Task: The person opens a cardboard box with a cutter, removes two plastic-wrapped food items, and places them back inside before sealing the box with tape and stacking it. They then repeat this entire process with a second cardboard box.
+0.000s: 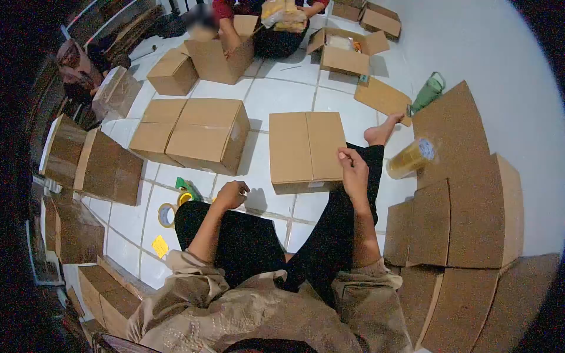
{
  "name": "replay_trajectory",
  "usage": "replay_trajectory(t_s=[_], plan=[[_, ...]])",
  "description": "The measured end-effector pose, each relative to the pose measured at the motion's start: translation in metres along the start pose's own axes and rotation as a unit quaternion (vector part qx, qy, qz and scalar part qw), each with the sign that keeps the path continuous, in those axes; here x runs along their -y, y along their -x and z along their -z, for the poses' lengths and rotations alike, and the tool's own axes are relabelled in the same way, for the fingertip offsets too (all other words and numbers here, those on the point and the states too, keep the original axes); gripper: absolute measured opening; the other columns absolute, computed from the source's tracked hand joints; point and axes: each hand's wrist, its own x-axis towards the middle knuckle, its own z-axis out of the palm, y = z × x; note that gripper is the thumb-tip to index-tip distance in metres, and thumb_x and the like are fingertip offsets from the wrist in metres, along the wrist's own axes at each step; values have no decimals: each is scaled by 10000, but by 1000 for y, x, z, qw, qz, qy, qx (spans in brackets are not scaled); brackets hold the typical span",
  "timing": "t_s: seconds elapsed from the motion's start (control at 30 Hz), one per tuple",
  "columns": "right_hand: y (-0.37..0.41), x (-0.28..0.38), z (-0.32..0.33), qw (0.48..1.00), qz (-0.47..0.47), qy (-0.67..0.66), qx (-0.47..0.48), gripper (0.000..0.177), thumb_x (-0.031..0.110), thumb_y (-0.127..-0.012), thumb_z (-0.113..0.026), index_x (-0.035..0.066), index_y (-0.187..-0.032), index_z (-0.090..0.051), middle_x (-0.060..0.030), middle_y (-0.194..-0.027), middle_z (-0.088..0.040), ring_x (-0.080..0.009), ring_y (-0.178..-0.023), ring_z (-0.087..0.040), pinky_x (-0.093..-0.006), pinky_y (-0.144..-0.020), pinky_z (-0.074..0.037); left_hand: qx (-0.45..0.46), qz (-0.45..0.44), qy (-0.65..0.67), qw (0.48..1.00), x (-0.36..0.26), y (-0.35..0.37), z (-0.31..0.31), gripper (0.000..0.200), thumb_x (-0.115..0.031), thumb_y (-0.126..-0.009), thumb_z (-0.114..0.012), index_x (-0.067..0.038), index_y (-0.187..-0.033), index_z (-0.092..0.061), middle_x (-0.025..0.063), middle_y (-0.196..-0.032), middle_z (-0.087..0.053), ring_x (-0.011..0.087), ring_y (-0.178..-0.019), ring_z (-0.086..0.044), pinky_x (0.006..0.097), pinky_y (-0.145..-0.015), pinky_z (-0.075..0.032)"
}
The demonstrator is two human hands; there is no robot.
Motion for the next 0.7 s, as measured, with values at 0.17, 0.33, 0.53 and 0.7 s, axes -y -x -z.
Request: replay_trajectory(t_s=[0.17,0.33,0.53,0.7], plan=[[-28,11,-16,995,7,94,40,304,175,-858,-538,-6,-1101,-563,-191,-1027,-611,-268,-962,-596,-338,-832,-451,-52,-15,36,998,22,15,14,226,-54,-705,-643,-55,-931,-642,139,-859,-656,260,-818,-638,342,-720,-504],[-78,-52,-47,951,128,268,89,402,204,-846,-536,32,-1205,-486,-202,-1242,-483,-356,-1172,-440,-413,-963,-365,-282,-6,168,945,33,66,54,129,-52,-784,-593,-12,-903,-621,146,-810,-649,251,-743,-643,321,-679,-497],[-137,-63,-64,887,197,412,77,430,270,-869,-501,51,-1237,-465,-183,-1327,-394,-366,-1242,-334,-429,-1025,-288,-387,175,149,893,133,135,50,74,-33,-799,-556,25,-777,-595,97,-694,-619,141,-628,-591,269,-575,-454],[-129,-53,-71,906,170,381,75,395,250,-880,-478,58,-1226,-479,-173,-1265,-430,-354,-1205,-356,-425,-1014,-296,-278,203,372,862,211,158,-21,81,-30,-793,-552,28,-809,-606,52,-702,-609,114,-600,-543,262,-566,-441]])
